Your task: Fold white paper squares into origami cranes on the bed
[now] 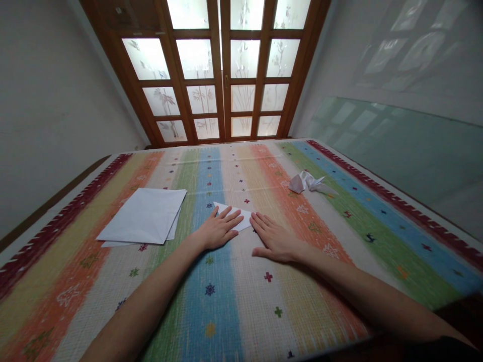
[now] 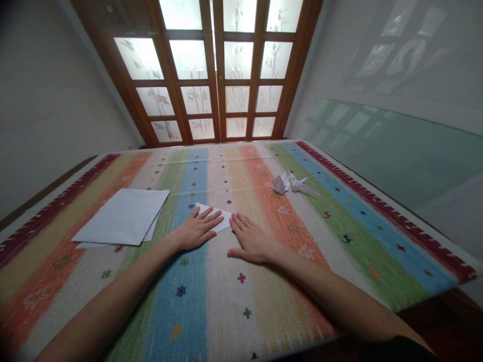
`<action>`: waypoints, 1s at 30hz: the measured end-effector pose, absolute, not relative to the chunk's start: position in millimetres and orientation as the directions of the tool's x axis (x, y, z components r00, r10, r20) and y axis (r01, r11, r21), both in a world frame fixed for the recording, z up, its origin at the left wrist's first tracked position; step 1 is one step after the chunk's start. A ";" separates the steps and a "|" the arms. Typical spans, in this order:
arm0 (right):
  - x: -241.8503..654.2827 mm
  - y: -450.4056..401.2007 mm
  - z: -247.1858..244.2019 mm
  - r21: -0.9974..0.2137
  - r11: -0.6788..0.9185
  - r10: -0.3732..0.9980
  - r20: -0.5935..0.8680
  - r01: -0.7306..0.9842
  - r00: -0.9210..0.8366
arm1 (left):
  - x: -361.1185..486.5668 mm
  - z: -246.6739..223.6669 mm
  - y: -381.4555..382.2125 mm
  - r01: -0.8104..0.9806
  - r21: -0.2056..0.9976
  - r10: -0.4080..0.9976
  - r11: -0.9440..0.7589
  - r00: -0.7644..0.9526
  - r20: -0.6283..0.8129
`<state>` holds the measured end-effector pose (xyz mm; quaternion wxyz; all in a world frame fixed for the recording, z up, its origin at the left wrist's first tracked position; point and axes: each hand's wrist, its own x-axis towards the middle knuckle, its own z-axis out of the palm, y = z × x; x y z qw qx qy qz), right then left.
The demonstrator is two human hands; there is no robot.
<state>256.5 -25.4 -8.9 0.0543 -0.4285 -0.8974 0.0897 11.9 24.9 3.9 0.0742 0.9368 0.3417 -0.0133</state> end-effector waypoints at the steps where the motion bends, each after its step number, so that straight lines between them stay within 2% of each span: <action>1: 260.7 -25.9 -8.5 -0.204 0.606 0.787 0.015 0.769 -0.617 | 11.5 4.3 24.6 0.644 0.130 0.640 -0.754 0.765 -0.074; 6: 271.8 -27.7 -4.3 -0.167 0.575 0.814 0.025 0.801 -0.580 | 8.3 7.2 23.1 0.635 0.088 0.635 -0.768 0.772 -0.034; 11: 260.5 -22.1 8.9 -0.093 0.583 0.811 0.123 0.807 -0.572 | 19.3 11.0 12.9 0.608 -0.005 0.608 -0.794 0.794 0.024; 15: 246.9 -16.9 17.8 -0.040 0.584 0.805 0.155 0.811 -0.572 | 37.6 13.7 -2.4 0.640 -0.075 0.641 -0.764 0.767 0.024; 18: 242.3 -15.5 18.9 -0.048 0.604 0.790 0.167 0.796 -0.590 | 40.6 14.2 -4.6 0.660 -0.052 0.658 -0.749 0.751 0.056; 20: 244.0 -13.3 18.7 -0.115 0.604 0.792 0.198 0.788 -0.578 | 34.1 15.1 0.9 0.673 0.018 0.672 -0.740 0.737 0.079; 22: 248.9 -8.3 19.4 -0.253 0.570 0.816 0.284 0.781 -0.504 | 23.5 18.1 9.9 0.687 0.145 0.702 -0.712 0.697 0.145; 24: 254.3 -0.5 21.6 -0.474 0.506 0.852 0.402 0.720 -0.334 | 13.4 23.8 19.5 0.674 0.387 0.777 -0.629 0.547 0.311; 25: 256.2 3.8 23.3 -0.604 0.469 0.870 0.443 0.644 -0.217 | 10.1 27.3 23.7 0.625 0.541 0.827 -0.562 0.406 0.390; 26: 256.9 7.8 25.1 -0.720 0.437 0.888 0.442 0.540 -0.128 | 8.4 30.8 27.2 0.527 0.697 0.873 -0.486 0.257 0.414; 28: 253.9 13.3 28.7 -0.889 0.362 0.932 0.342 0.281 -0.120 | 10.0 35.6 32.0 0.213 0.919 0.943 -0.332 0.059 0.327; 30: 245.2 14.4 31.2 -0.966 0.244 0.945 0.218 0.082 -0.242 | 16.5 35.3 33.5 -0.063 0.983 0.984 -0.172 0.027 0.174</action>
